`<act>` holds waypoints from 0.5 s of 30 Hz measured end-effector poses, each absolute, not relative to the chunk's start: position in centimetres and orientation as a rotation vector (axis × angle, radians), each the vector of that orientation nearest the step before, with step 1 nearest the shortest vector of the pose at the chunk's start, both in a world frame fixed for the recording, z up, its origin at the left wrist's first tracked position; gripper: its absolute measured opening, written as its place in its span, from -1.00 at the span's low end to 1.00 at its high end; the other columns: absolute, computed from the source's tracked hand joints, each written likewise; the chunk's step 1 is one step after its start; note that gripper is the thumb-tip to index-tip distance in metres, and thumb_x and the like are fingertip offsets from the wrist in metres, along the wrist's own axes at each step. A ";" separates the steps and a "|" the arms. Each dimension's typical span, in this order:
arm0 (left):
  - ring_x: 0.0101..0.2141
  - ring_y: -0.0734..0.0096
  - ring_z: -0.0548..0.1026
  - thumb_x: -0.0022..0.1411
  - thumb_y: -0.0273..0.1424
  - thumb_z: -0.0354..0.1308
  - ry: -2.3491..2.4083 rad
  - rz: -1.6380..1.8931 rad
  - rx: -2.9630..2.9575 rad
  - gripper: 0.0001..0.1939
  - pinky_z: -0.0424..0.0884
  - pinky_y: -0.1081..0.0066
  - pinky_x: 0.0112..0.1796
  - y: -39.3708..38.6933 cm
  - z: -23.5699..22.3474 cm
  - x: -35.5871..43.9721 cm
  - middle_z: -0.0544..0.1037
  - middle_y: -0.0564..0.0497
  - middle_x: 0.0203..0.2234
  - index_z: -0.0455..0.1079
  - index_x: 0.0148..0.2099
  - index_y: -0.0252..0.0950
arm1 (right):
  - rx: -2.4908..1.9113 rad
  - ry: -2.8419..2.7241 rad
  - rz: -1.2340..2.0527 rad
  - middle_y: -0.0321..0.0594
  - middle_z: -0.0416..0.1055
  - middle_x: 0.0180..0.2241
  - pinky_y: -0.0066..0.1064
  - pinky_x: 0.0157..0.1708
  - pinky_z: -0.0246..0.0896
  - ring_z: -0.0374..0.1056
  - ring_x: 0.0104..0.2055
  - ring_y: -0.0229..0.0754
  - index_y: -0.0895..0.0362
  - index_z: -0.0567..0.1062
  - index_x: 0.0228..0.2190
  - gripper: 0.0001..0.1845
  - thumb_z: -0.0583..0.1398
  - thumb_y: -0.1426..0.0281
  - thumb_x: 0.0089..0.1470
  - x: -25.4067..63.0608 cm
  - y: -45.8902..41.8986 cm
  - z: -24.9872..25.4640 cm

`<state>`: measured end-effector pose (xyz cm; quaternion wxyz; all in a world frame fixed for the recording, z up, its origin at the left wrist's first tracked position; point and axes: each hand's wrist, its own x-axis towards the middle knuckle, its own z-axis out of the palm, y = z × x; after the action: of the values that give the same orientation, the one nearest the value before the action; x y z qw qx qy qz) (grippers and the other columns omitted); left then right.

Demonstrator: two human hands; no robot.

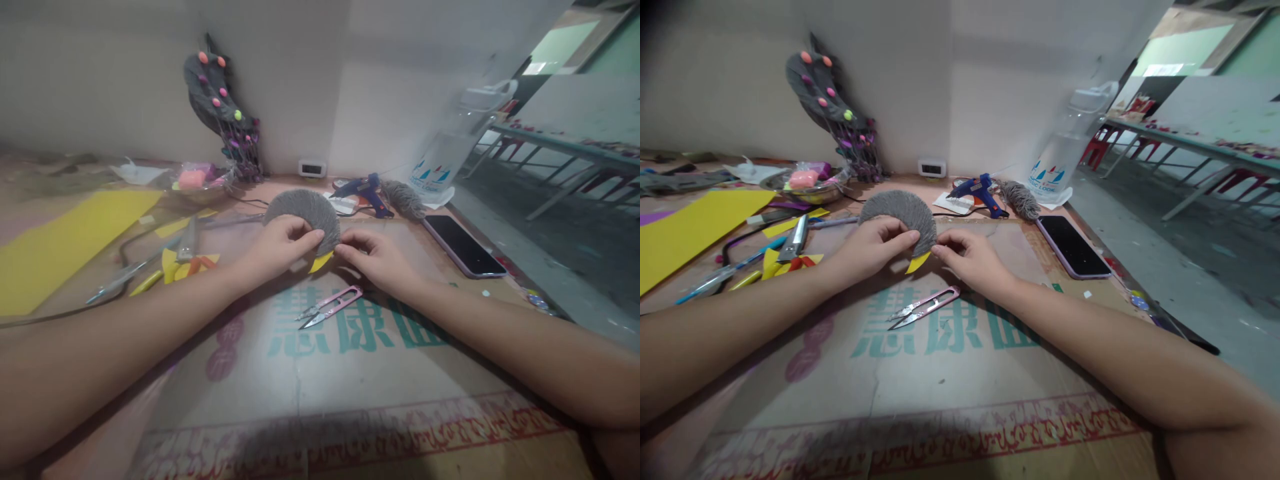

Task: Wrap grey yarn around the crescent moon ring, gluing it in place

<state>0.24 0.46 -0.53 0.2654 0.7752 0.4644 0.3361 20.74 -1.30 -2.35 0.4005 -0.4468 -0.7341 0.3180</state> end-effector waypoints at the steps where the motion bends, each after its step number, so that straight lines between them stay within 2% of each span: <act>1: -0.44 0.38 0.35 0.25 -0.11 0.10 1.250 0.904 2.095 -0.61 0.22 0.36 -0.37 0.4 -0.5 0.2 0.40 0.05 -0.54 0.36 -0.49 -0.29 | -1.136 -1.867 0.791 -0.23 0.52 -0.39 -0.34 -0.30 0.30 0.39 -0.35 -0.18 0.14 0.55 -0.37 -0.79 0.22 0.25 0.11 20.8 -1.3 -2.3; 5: -0.45 0.38 0.35 0.24 -0.11 0.11 1.246 0.903 2.101 -0.61 0.22 0.38 -0.39 0.3 -0.5 0.2 0.40 0.06 -0.56 0.36 -0.50 -0.28 | -1.139 -1.863 0.803 -0.25 0.49 -0.42 -0.34 -0.34 0.29 0.36 -0.38 -0.19 0.13 0.54 -0.39 -0.80 0.23 0.25 0.10 20.7 -1.4 -2.4; 9: -0.43 0.36 0.37 0.25 -0.13 0.11 1.252 0.938 2.097 -0.62 0.25 0.37 -0.36 0.4 -0.4 0.2 0.42 0.05 -0.55 0.35 -0.51 -0.27 | -1.108 -1.793 0.839 -0.23 0.51 -0.38 -0.31 -0.30 0.32 0.43 -0.28 -0.13 0.10 0.56 -0.37 -0.77 0.17 0.24 0.18 20.7 -1.5 -2.5; 12: -0.41 0.34 0.39 0.27 -0.12 0.10 1.255 0.962 2.094 -0.60 0.27 0.35 -0.33 0.5 -0.4 0.1 0.44 0.04 -0.55 0.34 -0.51 -0.26 | -1.093 -1.746 0.796 -0.21 0.53 -0.31 -0.28 -0.22 0.35 0.44 -0.21 -0.11 0.08 0.58 -0.26 -0.75 0.14 0.25 0.23 20.8 -1.4 -2.4; 15: -0.40 0.32 0.40 0.28 -0.11 0.09 1.293 0.972 2.107 -0.59 0.28 0.34 -0.31 0.7 -0.4 0.0 0.45 0.03 -0.54 0.35 -0.52 -0.25 | -1.088 -1.664 0.779 -0.21 0.49 -0.24 -0.29 -0.24 0.35 0.40 -0.23 -0.16 0.08 0.53 -0.13 -0.77 0.18 0.28 0.21 20.9 -1.3 -2.4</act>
<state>0.04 0.66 -0.44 0.2401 0.7700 0.4726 0.3552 20.89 -1.27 -2.40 0.4823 -0.4463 -0.6826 0.3198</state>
